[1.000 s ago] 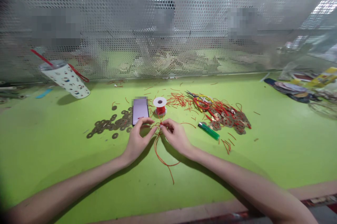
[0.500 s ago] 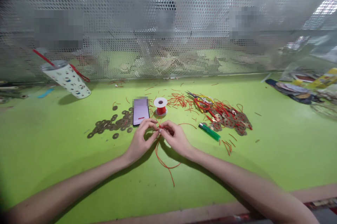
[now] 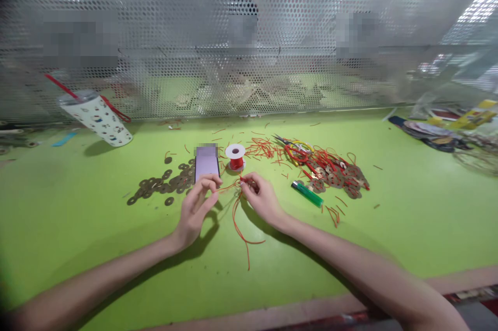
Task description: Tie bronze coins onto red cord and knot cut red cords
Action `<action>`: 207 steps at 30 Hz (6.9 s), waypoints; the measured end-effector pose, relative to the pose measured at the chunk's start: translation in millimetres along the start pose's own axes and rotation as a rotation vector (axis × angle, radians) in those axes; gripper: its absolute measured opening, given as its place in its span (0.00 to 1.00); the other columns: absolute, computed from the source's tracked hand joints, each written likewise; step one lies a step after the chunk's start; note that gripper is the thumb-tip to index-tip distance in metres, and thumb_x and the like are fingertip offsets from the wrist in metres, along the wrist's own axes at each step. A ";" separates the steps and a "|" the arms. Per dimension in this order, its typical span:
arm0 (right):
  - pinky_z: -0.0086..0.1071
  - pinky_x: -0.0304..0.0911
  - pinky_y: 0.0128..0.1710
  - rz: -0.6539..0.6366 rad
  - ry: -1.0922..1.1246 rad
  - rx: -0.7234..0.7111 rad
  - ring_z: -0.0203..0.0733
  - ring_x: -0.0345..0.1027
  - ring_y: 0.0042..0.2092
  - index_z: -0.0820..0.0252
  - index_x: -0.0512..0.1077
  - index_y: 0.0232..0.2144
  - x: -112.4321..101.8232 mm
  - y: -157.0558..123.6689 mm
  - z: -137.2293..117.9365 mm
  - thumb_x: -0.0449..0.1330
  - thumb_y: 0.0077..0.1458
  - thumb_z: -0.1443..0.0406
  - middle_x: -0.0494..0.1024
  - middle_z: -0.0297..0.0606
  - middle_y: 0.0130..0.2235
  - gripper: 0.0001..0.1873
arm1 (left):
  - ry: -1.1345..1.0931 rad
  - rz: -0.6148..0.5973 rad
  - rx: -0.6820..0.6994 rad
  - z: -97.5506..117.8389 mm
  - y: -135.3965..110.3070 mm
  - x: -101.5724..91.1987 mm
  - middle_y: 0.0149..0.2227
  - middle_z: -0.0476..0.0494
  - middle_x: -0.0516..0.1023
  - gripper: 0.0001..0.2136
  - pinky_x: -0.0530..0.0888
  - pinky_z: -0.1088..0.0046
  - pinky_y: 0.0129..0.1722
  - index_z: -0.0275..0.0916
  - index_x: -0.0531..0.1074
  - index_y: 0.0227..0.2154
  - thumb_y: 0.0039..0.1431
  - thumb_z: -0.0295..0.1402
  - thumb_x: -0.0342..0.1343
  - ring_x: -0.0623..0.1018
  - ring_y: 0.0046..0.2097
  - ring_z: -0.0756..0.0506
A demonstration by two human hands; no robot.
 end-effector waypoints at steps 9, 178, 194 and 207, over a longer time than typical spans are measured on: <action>0.31 0.58 0.26 0.003 -0.004 0.046 0.38 0.63 0.28 0.61 0.70 0.36 -1.9 1.7 1.1 0.57 0.59 0.54 0.72 0.35 0.29 0.15 | -0.040 -0.155 -0.256 1.0 -33.1 -22.2 0.29 0.45 0.74 0.11 0.75 0.67 0.30 0.42 0.72 0.29 0.66 0.40 0.53 0.75 0.31 0.45; 0.32 0.54 0.29 -0.066 0.142 0.070 0.35 0.58 0.28 0.61 0.73 0.35 4.1 1.1 0.6 0.62 0.56 0.53 0.67 0.30 0.26 0.16 | -0.074 -0.169 -0.466 -56.2 16.4 7.5 0.20 0.53 0.66 0.16 0.50 0.75 0.22 0.35 0.76 0.31 0.54 0.46 0.63 0.57 0.21 0.54; 0.30 0.50 0.25 -0.047 0.075 0.083 0.34 0.54 0.25 0.61 0.71 0.35 3.2 -0.2 3.2 0.60 0.58 0.51 0.60 0.27 0.23 0.18 | -0.112 -0.211 -0.505 -53.0 17.0 9.0 0.16 0.56 0.59 0.14 0.47 0.74 0.21 0.36 0.77 0.32 0.55 0.44 0.62 0.53 0.19 0.54; 0.30 0.49 0.25 -0.089 0.072 0.097 0.33 0.52 0.24 0.61 0.72 0.35 4.8 -4.6 -2.1 0.59 0.58 0.51 0.57 0.25 0.22 0.18 | 0.031 -0.109 -0.389 -52.2 17.1 3.3 0.16 0.54 0.61 0.14 0.51 0.73 0.23 0.34 0.78 0.31 0.55 0.43 0.61 0.55 0.20 0.53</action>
Point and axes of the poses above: each hand's wrist, its own y-axis towards the middle knuckle, its own x-axis out of the palm, z = x × y, the point moved 6 cm from there along y, towards the middle knuckle
